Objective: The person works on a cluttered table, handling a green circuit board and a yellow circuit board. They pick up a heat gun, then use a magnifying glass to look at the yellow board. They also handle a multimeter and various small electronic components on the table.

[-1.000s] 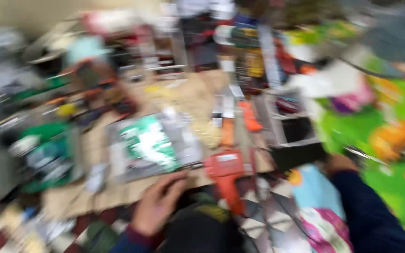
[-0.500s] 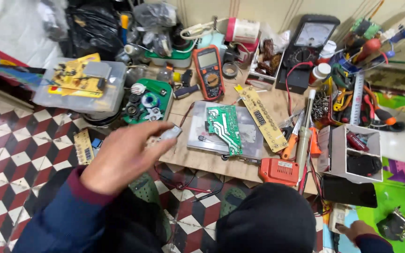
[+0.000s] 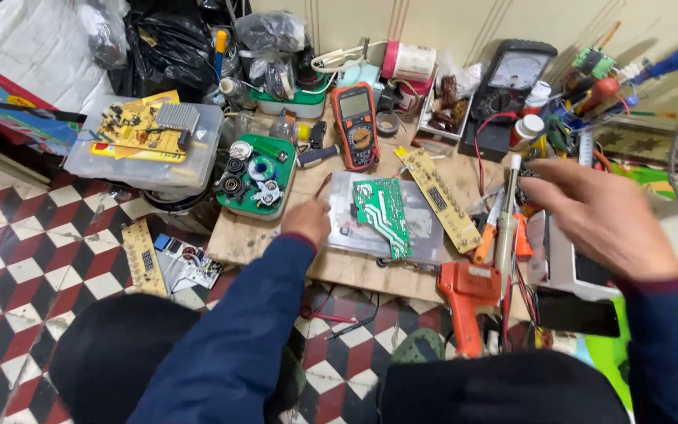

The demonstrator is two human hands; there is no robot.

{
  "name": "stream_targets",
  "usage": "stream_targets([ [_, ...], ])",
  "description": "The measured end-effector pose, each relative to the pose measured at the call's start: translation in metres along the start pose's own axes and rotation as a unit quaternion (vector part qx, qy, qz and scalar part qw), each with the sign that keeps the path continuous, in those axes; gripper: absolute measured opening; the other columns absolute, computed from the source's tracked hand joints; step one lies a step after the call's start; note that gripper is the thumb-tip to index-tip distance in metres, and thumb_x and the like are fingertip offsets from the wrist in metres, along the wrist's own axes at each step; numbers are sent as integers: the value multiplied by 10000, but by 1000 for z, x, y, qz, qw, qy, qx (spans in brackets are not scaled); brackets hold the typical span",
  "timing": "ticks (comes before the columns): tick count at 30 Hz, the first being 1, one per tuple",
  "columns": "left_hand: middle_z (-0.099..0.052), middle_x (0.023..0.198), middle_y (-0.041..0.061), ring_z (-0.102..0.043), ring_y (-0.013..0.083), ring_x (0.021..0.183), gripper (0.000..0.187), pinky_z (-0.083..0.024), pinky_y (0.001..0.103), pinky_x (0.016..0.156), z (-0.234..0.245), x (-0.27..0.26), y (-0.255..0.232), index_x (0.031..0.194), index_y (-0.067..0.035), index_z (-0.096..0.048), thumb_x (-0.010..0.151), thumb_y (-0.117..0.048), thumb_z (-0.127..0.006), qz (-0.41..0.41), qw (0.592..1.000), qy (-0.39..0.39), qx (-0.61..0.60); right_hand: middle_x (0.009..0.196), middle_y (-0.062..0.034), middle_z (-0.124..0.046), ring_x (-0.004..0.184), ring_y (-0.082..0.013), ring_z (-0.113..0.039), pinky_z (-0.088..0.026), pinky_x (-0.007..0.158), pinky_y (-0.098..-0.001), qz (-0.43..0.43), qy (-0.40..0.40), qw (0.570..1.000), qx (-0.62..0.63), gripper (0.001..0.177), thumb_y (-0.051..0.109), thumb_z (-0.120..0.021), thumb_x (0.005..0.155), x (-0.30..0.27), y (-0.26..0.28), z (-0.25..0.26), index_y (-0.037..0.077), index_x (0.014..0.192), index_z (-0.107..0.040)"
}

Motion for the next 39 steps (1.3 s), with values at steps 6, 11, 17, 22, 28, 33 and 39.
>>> stream_targets([
  [6, -779, 1322, 163, -719, 422, 1177, 421, -565, 553, 987, -54, -5, 33, 1388, -176, -737, 1010, -96, -569, -27, 988, -70, -137, 1314, -102, -827, 1126, -351, -800, -563, 948, -503, 58, 130, 990, -18, 545, 507, -649, 1031, 106, 38, -100, 137, 1415, -767],
  [11, -676, 1465, 109, -561, 347, 1326, 599, -476, 484, 1154, -50, -26, 8, 1533, -118, -642, 957, 13, -537, -89, 987, -55, -119, 1359, -102, -805, 1157, -385, -779, -562, 945, -550, 48, 163, 985, -28, 569, 507, -659, 1018, 154, 57, -120, 135, 1440, -741],
  [17, -623, 1390, 69, -562, 346, 1270, 595, -487, 534, 1073, -48, -16, 4, 1469, -184, -657, 884, -134, -754, -130, 986, -43, -91, 1544, -105, -689, 1362, -329, -686, -544, 1156, -528, -23, 165, 985, 37, 580, 453, -635, 1047, 147, 136, -38, 153, 1542, -659],
  [22, -621, 1298, 95, -607, 356, 1180, 462, -525, 503, 995, -61, -5, 10, 1314, -159, -732, 883, -186, -897, -155, 977, -110, -97, 1517, -216, -674, 1365, -377, -648, -537, 1088, -549, 75, 58, 986, 134, 486, 285, -652, 1115, 114, 170, -18, 57, 1544, -637],
  [28, -657, 1251, 103, -608, 344, 1209, 230, -518, 478, 1053, -80, -7, 18, 1127, -135, -799, 908, -152, -864, -188, 951, -202, -139, 1219, -42, -838, 1070, -109, -754, -621, 975, -287, -8, -67, 923, 379, 300, 269, -717, 1062, 38, 150, -74, 91, 1288, -800],
  [33, -642, 1320, 42, -584, 264, 1374, 237, -456, 396, 1186, -91, -9, 30, 1205, -169, -751, 992, -251, -818, -157, 965, -161, -134, 955, -169, -822, 860, -225, -758, -608, 887, -416, -168, -23, 871, 462, 344, 318, -741, 1081, -20, 111, -204, 43, 1267, -831],
  [39, -716, 1240, -6, -626, 210, 1341, 158, -495, 379, 1123, -76, -8, 33, 1091, -199, -749, 1024, -331, -806, -146, 966, -177, -122, 1042, -252, -816, 833, -262, -812, -685, 741, -334, -246, -19, 754, 609, 304, 132, -693, 1051, -17, 91, -297, -95, 1248, -738],
])
Point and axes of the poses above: each hand's wrist, its own x-axis towards the middle knuckle, its own z-axis out of the back of the hand, y = z × x, the point moved 4 cm from there along x, towards the middle knuckle
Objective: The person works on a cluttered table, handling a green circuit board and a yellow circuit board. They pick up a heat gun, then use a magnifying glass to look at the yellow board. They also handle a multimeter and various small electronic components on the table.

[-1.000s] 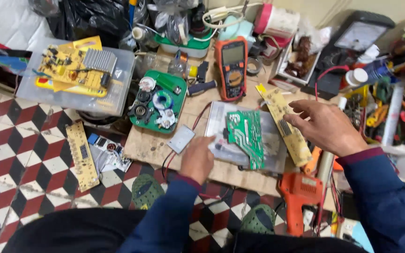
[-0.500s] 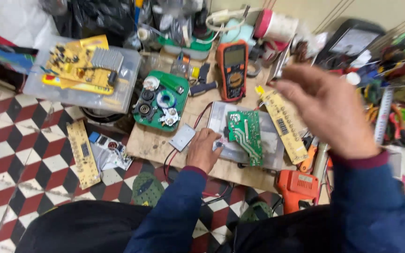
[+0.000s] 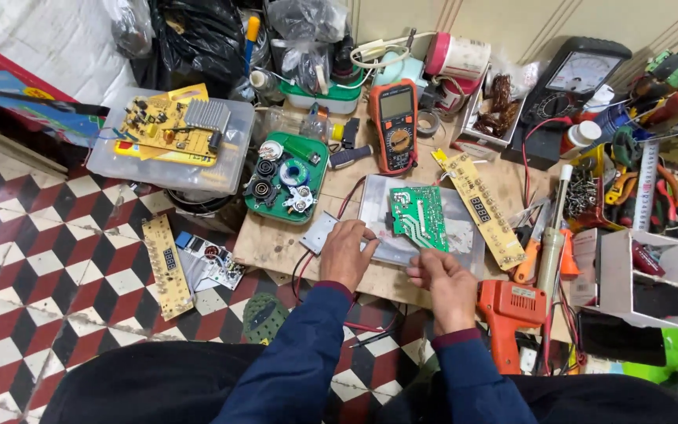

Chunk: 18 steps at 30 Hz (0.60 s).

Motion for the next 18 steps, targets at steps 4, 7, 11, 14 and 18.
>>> stream_targets([
  [4, -805, 1108, -2, -748, 229, 1200, 207, -592, 410, 998, 32, -11, -26, 1101, -274, -761, 988, -433, -829, 93, 993, 17, -69, 1044, -234, -817, 824, -219, -805, -692, 749, -295, -8, -20, 999, 36, 304, 117, -672, 1056, -3, -4, -12, -101, 1260, -726],
  [7, -877, 975, 19, -800, 108, 880, 174, -657, 281, 776, 52, -27, -45, 1115, -190, -733, 1025, -317, -811, 199, 941, 52, -268, 975, -191, -790, 773, -176, -753, -684, 753, -281, -4, -7, 999, 41, 326, 139, -738, 1027, -18, 13, -27, -58, 1285, -747],
  [11, -822, 875, 111, -801, 155, 709, 120, -671, 282, 658, 98, -48, -103, 1062, -65, -715, 1033, -162, -779, 280, 861, 37, -424, 1106, -163, -828, 851, -234, -766, -689, 824, -350, -45, 8, 996, 79, 291, 129, -768, 998, -41, 35, -46, -23, 1240, -823],
  [14, -810, 849, 128, -806, 173, 720, 117, -699, 283, 701, 104, -53, -101, 1079, -36, -788, 1019, -136, -794, 305, 838, -3, -452, 928, -101, -810, 818, -185, -736, -652, 799, -318, 19, 47, 995, 86, 125, 95, -784, 1018, -36, 26, -45, -15, 1052, -832],
  [18, -821, 875, 103, -804, 158, 775, 190, -729, 284, 770, 101, -49, -98, 1157, -45, -850, 1023, -152, -767, 285, 849, -14, -444, 928, -106, -812, 820, -181, -742, -653, 828, -313, 28, 68, 996, 60, 143, 105, -768, 1027, -35, 29, -47, -11, 1073, -837],
])
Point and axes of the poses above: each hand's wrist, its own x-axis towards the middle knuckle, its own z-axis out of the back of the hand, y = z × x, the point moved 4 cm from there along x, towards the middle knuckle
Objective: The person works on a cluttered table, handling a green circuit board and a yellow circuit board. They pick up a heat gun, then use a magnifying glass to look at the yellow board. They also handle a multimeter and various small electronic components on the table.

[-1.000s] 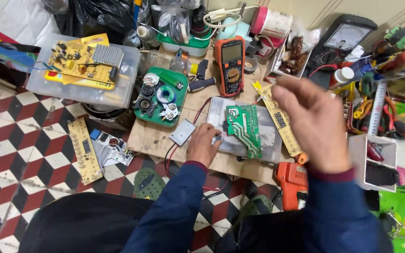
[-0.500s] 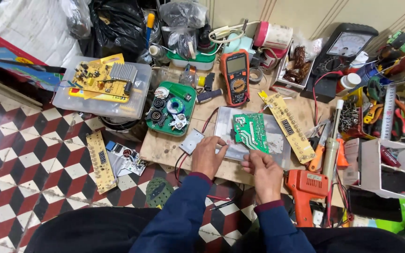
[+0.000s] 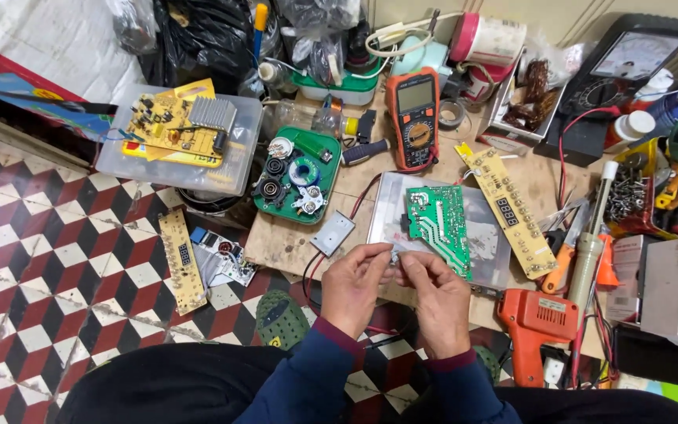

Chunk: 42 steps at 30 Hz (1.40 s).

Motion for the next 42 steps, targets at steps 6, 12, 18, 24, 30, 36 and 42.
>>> stream_targets([
  [6, -878, 1129, 136, -861, 196, 1007, 354, -724, 304, 960, -12, 10, 8, 1356, -88, -818, 1058, -151, -637, -14, 999, 45, -8, 938, -89, -799, 812, -171, -734, -656, 829, -302, 0, -49, 999, 8, 121, 104, -770, 1034, 11, -4, 5, -6, 1045, -820],
  [12, -841, 1155, 154, -840, 180, 953, 425, -701, 277, 946, -13, 20, 17, 1482, -110, -722, 1073, -176, -626, -5, 999, 40, -4, 982, -132, -815, 835, -203, -751, -658, 830, -313, -30, -49, 998, 15, 151, 111, -745, 1053, 13, -8, 4, -22, 1080, -812],
  [18, -846, 1269, 180, -841, 172, 942, 460, -688, 276, 949, -13, 19, 17, 1484, -140, -713, 1030, -205, -679, 23, 1000, 20, 8, 879, -138, -803, 762, -193, -738, -638, 786, -307, -38, -56, 997, 30, 103, 101, -779, 1033, 11, -5, -2, 0, 1016, -785],
  [24, -884, 1231, 134, -827, 142, 1009, 400, -670, 266, 977, -18, 10, 7, 1366, -141, -800, 982, -244, -755, 23, 1000, 15, 13, 817, -114, -771, 723, -181, -721, -626, 747, -292, -31, -81, 996, 7, 116, 104, -794, 1030, 12, -7, 2, 11, 962, -779],
  [30, -880, 1147, 139, -820, 144, 983, 338, -703, 253, 876, -25, 7, 13, 1305, -72, -825, 995, -190, -756, -18, 999, 43, -23, 810, -75, -733, 730, -161, -688, -632, 744, -293, -20, -92, 995, -18, 133, 79, -764, 1041, 15, -13, 7, 24, 920, -779],
  [36, -867, 1077, 124, -808, 130, 936, 296, -725, 256, 822, -27, 9, 17, 1263, -44, -823, 997, -161, -769, -31, 998, 42, -20, 810, -66, -736, 742, -146, -677, -613, 744, -285, -19, -87, 996, -23, 144, 101, -741, 1044, 15, -15, 6, 28, 928, -786],
  [42, -876, 1071, 136, -824, 129, 871, 283, -738, 252, 827, -26, 7, 18, 1265, -48, -813, 1017, -161, -738, -47, 998, 33, 0, 794, -60, -725, 745, -136, -673, -614, 734, -275, -18, -77, 996, -27, 220, 171, -751, 1071, 17, -19, 8, 35, 900, -782],
])
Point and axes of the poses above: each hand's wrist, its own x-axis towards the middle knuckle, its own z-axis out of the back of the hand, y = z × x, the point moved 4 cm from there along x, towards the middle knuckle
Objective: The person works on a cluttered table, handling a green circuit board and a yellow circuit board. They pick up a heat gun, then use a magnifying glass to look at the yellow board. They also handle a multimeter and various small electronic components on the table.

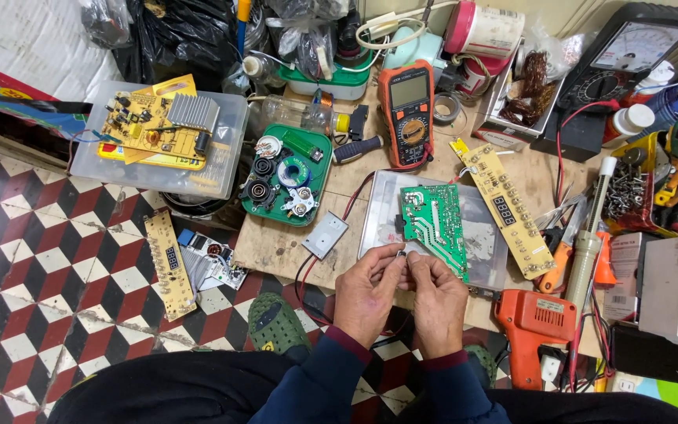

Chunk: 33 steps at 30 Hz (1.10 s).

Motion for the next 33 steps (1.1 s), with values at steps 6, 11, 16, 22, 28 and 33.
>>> stream_targets([
  [6, -891, 1115, 148, -837, 131, 825, 276, -748, 258, 816, -1, -1, -4, 1266, -60, -809, 1024, -161, -721, -18, 1000, -11, 13, 791, -65, -723, 746, -143, -682, -629, 749, -281, 2, 2, 1000, -8, 233, 172, -731, 1091, -2, 5, -1, 34, 911, -785],
  [11, -895, 1121, 149, -848, 149, 902, 269, -753, 287, 829, 3, -1, -8, 1255, -64, -810, 1027, -171, -713, -42, 998, -25, 27, 810, -59, -749, 768, -146, -714, -655, 812, -289, 13, 5, 1000, 9, 251, 147, -712, 1104, -2, 3, -2, 45, 887, -786],
  [16, -898, 1050, 153, -839, 148, 830, 304, -764, 301, 759, 4, 0, -9, 1283, -62, -814, 1025, -182, -706, 3, 999, -42, 9, 896, -114, -808, 786, -176, -737, -643, 776, -302, 13, 18, 1000, 16, 298, 199, -665, 1127, -5, 6, -4, 8, 951, -810],
  [22, -884, 985, 157, -818, 158, 819, 311, -743, 302, 785, 3, 1, -8, 1305, -68, -813, 1033, -175, -707, 59, 996, -49, -39, 974, -102, -803, 882, -168, -725, -615, 825, -310, 3, 25, 999, 26, 197, 168, -661, 1113, -5, 4, -3, 24, 1084, -792],
  [28, -905, 1007, 128, -831, 126, 853, 309, -721, 265, 775, 5, 0, -9, 1299, -80, -794, 1040, -202, -677, 32, 997, -70, -11, 988, -109, -792, 872, -175, -744, -639, 837, -299, 41, 14, 999, 23, 120, 109, -674, 1091, -10, 7, -7, 32, 1091, -766],
  [33, -913, 1002, 109, -854, 132, 821, 275, -746, 276, 785, 5, -5, -17, 1250, -81, -803, 1032, -193, -679, 4, 995, -92, 30, 1055, -83, -780, 917, -166, -740, -657, 874, -291, 80, 17, 996, -23, 130, 99, -691, 1082, -15, 8, -7, 24, 1134, -783],
])
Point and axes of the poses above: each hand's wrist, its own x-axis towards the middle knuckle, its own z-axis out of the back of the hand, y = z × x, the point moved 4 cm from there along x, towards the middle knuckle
